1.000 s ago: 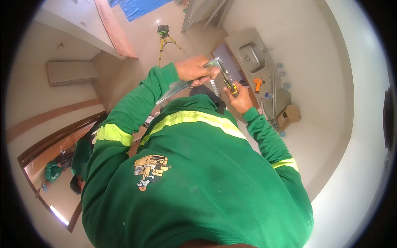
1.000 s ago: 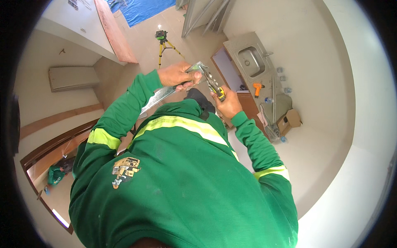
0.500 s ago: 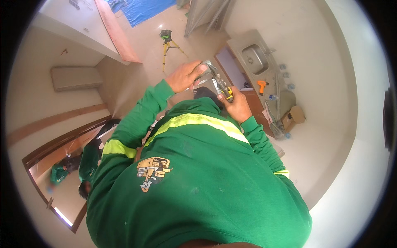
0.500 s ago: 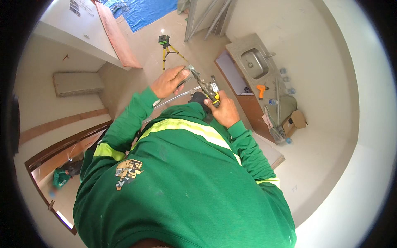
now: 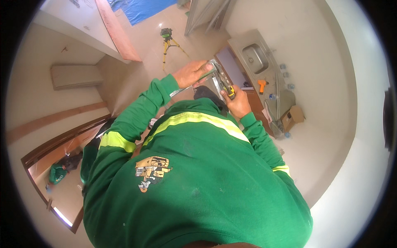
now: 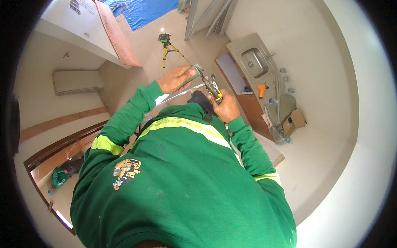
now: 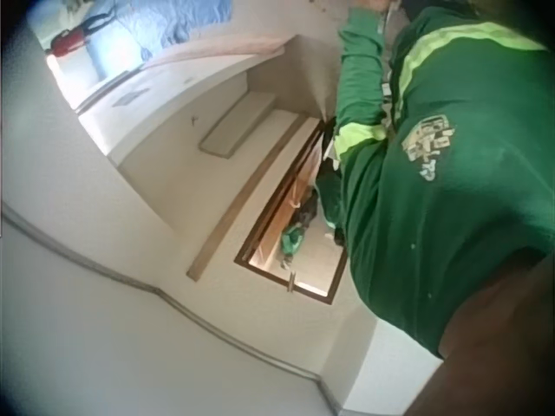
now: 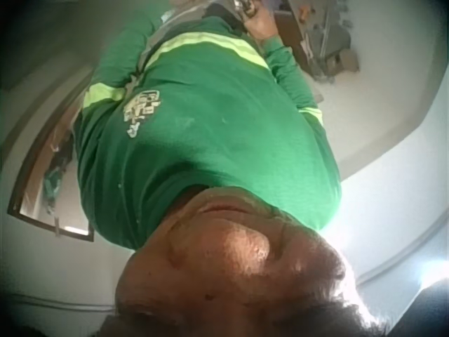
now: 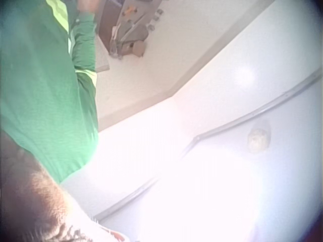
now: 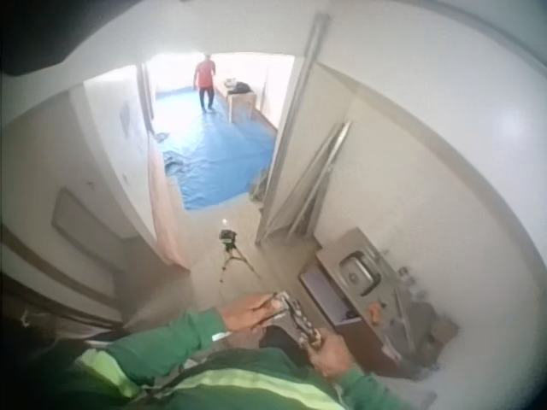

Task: The person stands on a ladder and uses tin snips to cut a long metal profile into shorter pieces. They repeatedly measure, position, and cut the profile, then place the cut pieces aside.

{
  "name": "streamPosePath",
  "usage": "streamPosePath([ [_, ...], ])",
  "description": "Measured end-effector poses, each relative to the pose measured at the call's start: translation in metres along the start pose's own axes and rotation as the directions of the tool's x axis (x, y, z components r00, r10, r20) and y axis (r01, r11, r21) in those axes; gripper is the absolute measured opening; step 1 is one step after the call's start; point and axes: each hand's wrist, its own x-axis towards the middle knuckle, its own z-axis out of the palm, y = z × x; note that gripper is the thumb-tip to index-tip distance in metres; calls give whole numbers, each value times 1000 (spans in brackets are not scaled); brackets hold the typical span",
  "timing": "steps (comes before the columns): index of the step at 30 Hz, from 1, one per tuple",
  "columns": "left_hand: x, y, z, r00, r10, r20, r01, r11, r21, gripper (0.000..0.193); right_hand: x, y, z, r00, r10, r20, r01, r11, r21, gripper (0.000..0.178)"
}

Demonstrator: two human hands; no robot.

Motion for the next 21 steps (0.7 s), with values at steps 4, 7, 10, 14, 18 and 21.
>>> streamPosePath([
  [4,6,-12,1,1000,2,23,-1,998,-56,59,10,19,9,997,-50,-56,49,999,-17,39],
  [7,14,-20,-2,994,-40,106,58,982,-178,57,10,38,17,989,-103,-104,98,994,-51,36],
  [10,16,-22,-3,986,-40,162,69,982,-177,56,7,40,14,988,-108,-112,101,993,-66,37],
  [14,11,-17,0,984,-67,163,103,969,-224,58,-9,28,2,996,-84,-27,84,996,17,47],
  [18,8,-7,2,966,-82,244,152,946,-286,59,-15,30,2,988,-140,-73,146,986,86,50],
  [21,12,-11,0,947,-123,297,233,900,-370,60,-14,28,7,995,-88,-50,93,991,101,45],
])
